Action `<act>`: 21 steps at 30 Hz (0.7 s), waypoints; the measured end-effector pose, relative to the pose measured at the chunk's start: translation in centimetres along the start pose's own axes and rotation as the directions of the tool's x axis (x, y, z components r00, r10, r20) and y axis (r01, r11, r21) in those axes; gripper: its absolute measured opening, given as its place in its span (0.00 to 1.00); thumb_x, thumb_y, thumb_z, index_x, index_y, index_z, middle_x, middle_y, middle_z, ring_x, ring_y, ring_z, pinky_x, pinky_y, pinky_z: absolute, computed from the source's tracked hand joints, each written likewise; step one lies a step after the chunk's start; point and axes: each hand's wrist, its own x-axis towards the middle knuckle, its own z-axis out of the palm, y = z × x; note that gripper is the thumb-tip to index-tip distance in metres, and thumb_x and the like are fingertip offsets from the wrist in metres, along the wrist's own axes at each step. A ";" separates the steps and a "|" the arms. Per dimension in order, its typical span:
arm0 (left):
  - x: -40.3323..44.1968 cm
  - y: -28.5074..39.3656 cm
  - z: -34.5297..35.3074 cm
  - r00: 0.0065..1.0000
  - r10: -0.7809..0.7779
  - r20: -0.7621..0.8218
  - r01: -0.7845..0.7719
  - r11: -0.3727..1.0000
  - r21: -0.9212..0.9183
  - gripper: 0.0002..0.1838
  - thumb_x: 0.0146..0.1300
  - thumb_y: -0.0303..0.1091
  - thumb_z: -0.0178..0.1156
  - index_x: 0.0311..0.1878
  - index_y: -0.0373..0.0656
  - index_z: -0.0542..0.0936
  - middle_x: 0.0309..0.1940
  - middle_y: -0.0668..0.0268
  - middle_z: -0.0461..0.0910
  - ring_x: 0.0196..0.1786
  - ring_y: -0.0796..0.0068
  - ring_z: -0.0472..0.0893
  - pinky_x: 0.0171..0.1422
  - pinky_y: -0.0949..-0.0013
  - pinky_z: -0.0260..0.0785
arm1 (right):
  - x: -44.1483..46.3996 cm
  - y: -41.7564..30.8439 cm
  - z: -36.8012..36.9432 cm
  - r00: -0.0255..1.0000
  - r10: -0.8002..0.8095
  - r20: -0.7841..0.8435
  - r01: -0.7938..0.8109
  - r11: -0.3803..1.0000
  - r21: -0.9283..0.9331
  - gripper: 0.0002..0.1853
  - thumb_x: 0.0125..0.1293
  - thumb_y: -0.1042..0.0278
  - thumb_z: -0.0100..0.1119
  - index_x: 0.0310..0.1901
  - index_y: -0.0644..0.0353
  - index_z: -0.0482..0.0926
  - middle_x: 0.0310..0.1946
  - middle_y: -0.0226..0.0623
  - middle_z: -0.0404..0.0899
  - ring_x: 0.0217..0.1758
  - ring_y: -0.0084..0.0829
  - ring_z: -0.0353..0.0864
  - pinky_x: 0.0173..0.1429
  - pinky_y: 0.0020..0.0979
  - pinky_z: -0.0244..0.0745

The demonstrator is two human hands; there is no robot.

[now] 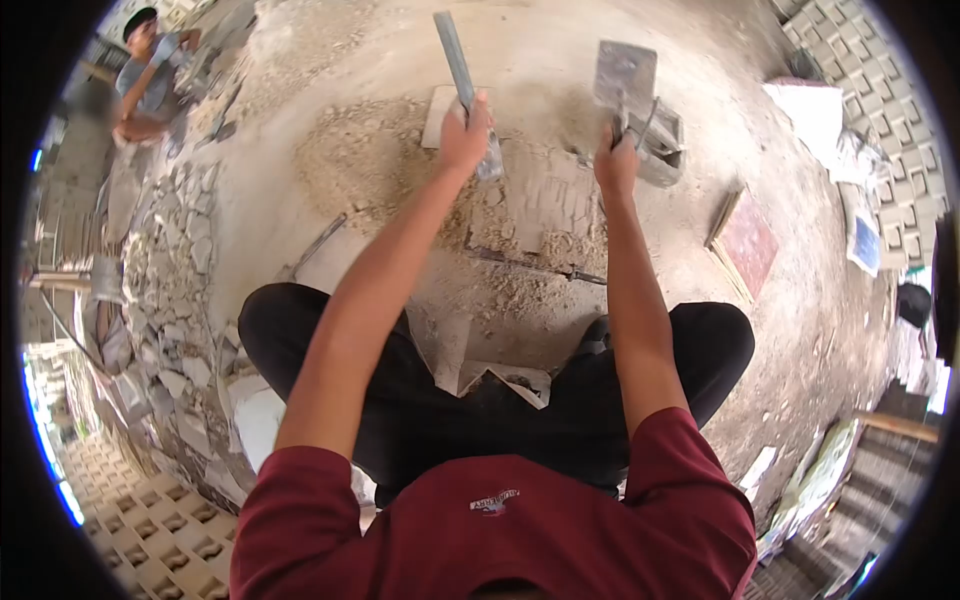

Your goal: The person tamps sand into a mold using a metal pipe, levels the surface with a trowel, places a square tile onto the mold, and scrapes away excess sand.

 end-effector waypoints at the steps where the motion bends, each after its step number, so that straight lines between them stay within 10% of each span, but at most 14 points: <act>1: 0.7 1.6 -2.9 0.993 -0.074 -0.091 0.075 0.997 0.005 0.23 0.72 0.51 0.49 0.30 0.40 0.71 0.20 0.68 0.73 0.24 0.75 0.74 0.31 0.67 0.66 | 0.4 -4.3 0.8 0.989 -0.132 0.068 0.128 0.990 0.063 0.20 0.70 0.53 0.52 0.38 0.67 0.75 0.31 0.58 0.80 0.38 0.59 0.79 0.39 0.49 0.72; 3: 2.0 0.9 -6.5 0.975 -0.154 -0.160 0.156 0.988 0.001 0.25 0.72 0.52 0.48 0.26 0.42 0.70 0.21 0.69 0.71 0.26 0.77 0.72 0.33 0.69 0.66 | 0.0 -7.1 2.0 0.961 -0.150 0.234 0.109 0.978 0.180 0.20 0.70 0.54 0.52 0.42 0.68 0.77 0.33 0.60 0.80 0.40 0.59 0.80 0.41 0.49 0.73; 5: 3.1 -3.3 -11.9 0.964 0.017 -0.265 0.004 0.997 0.079 0.26 0.71 0.54 0.48 0.24 0.41 0.71 0.19 0.69 0.71 0.24 0.77 0.71 0.30 0.68 0.64 | -5.4 -11.6 8.3 0.853 -0.493 0.173 0.383 0.815 0.434 0.18 0.70 0.57 0.50 0.48 0.66 0.78 0.34 0.59 0.81 0.41 0.57 0.82 0.43 0.50 0.73; 7: 3.4 -6.6 -15.3 0.932 -0.019 -0.361 0.063 0.992 0.112 0.27 0.71 0.54 0.49 0.23 0.41 0.71 0.19 0.69 0.71 0.23 0.77 0.71 0.29 0.67 0.63 | -10.4 -11.8 10.4 0.760 -0.360 0.542 0.158 0.910 0.382 0.18 0.70 0.59 0.49 0.47 0.66 0.79 0.33 0.57 0.82 0.40 0.54 0.83 0.44 0.49 0.75; 9: 2.0 -9.4 -17.1 0.892 -0.076 -0.446 0.149 0.980 0.132 0.28 0.70 0.55 0.49 0.21 0.41 0.71 0.18 0.69 0.70 0.22 0.77 0.70 0.28 0.67 0.63 | -14.3 -12.5 13.0 0.452 -0.072 0.889 -0.063 0.992 0.112 0.19 0.70 0.58 0.49 0.45 0.67 0.79 0.31 0.55 0.82 0.38 0.53 0.83 0.44 0.48 0.76; 12: -0.7 -11.8 -20.5 0.866 -0.101 -0.489 0.160 0.984 0.080 0.26 0.70 0.54 0.50 0.24 0.41 0.71 0.18 0.69 0.71 0.22 0.77 0.70 0.28 0.66 0.62 | -21.7 -11.1 15.2 0.324 -0.127 0.938 0.182 0.981 0.070 0.21 0.71 0.55 0.48 0.45 0.69 0.78 0.32 0.56 0.81 0.39 0.54 0.82 0.43 0.48 0.75; 14: -2.5 -13.9 -22.9 0.786 -0.191 -0.588 0.287 0.955 0.073 0.24 0.71 0.51 0.50 0.27 0.40 0.71 0.18 0.69 0.71 0.22 0.77 0.70 0.27 0.66 0.61 | -25.6 -10.8 20.1 0.676 0.006 0.737 -0.025 1.000 0.015 0.21 0.72 0.55 0.47 0.47 0.70 0.76 0.37 0.59 0.80 0.43 0.54 0.81 0.46 0.49 0.74; 21: -3.3 -16.1 -27.0 0.709 -0.193 -0.679 0.391 0.908 0.149 0.19 0.71 0.46 0.51 0.37 0.35 0.72 0.20 0.62 0.73 0.23 0.68 0.75 0.30 0.62 0.67 | -20.5 -16.3 30.6 0.622 0.044 0.782 -0.061 0.998 -0.007 0.20 0.72 0.56 0.48 0.48 0.69 0.74 0.40 0.58 0.80 0.45 0.56 0.80 0.47 0.51 0.72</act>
